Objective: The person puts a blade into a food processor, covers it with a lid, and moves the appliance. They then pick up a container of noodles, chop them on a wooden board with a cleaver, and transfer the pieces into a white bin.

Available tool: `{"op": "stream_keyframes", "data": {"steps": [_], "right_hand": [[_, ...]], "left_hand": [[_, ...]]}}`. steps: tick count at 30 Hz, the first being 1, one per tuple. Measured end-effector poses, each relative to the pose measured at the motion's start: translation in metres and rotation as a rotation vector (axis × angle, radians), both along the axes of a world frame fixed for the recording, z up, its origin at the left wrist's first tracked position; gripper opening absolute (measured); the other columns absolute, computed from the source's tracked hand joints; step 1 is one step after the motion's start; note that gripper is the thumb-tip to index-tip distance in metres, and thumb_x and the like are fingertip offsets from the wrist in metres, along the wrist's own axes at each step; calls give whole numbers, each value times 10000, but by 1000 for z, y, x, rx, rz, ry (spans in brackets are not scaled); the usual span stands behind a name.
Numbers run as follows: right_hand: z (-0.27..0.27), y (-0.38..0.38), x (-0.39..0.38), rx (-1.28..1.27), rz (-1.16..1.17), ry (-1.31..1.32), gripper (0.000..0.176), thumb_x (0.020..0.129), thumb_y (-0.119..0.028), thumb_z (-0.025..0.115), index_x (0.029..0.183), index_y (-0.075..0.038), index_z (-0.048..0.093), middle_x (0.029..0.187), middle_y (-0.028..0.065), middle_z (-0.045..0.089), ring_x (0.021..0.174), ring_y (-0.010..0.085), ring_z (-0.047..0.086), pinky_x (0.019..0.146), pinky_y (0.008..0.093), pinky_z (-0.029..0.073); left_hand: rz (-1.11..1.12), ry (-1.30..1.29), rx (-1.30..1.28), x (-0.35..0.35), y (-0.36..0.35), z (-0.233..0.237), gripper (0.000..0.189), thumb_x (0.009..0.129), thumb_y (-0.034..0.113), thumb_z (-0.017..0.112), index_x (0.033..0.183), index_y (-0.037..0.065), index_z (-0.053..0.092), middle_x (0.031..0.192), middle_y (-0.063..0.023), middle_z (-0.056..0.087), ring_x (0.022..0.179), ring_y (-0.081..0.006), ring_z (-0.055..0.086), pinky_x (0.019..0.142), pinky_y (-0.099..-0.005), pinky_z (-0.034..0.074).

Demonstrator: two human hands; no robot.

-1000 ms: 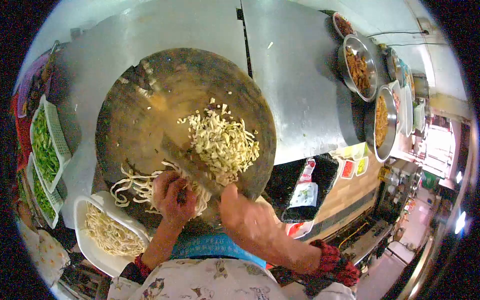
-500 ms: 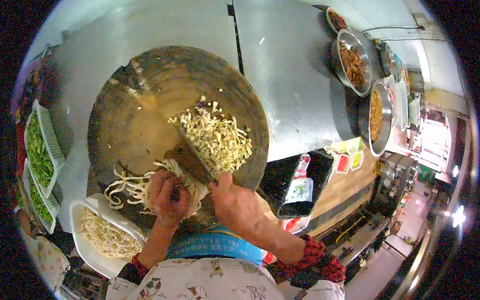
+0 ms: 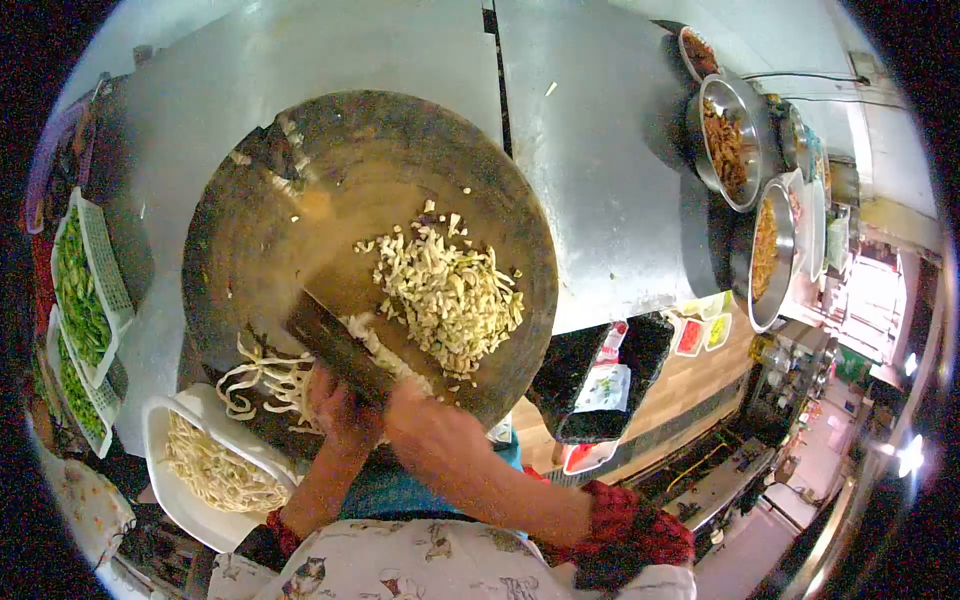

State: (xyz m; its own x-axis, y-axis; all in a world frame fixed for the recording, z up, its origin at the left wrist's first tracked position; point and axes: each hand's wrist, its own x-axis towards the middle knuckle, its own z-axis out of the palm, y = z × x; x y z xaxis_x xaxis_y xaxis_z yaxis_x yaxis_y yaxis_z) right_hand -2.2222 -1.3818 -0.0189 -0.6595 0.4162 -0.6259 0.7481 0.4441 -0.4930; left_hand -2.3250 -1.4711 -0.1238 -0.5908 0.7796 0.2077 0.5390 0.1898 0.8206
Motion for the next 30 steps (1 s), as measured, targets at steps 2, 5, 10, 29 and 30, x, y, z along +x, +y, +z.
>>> {"op": "stream_keyframes", "data": {"steps": [2,5,10,29,30], "right_hand": [[-14,3,-22,177,52,118,244,913,-181,520,875,22,390,595,198,577,515,385,602,421,468,456],[-19,27,-11,207,-109,157,236,910,-177,538,849,9,405,561,189,558,501,375,594,400,439,451],[19,24,18,361,-181,178,235,883,-157,598,838,-13,419,497,155,507,441,352,566,375,426,436],[18,3,60,264,-63,91,238,875,-154,593,832,-10,410,482,123,494,409,309,539,360,428,399],[28,0,59,260,-61,89,238,875,-154,593,832,-10,410,482,123,494,409,309,539,360,428,399]], "left_hand": [[12,-61,-118,0,2,5,268,602,47,702,855,2,626,904,-141,598,844,-349,572,747,-425,477],[-27,98,-85,-2,7,12,178,620,-4,647,788,20,592,884,-134,587,816,-329,560,731,-423,470],[-29,124,-45,-1,0,20,219,627,-8,640,840,32,606,916,-126,584,858,-320,563,767,-405,459],[-30,198,-88,3,-15,9,282,600,15,678,876,28,618,996,-118,587,949,-330,568,818,-416,450],[-28,196,-92,4,-17,8,282,600,15,678,876,28,618,996,-118,587,949,-330,568,818,-416,450]]}}
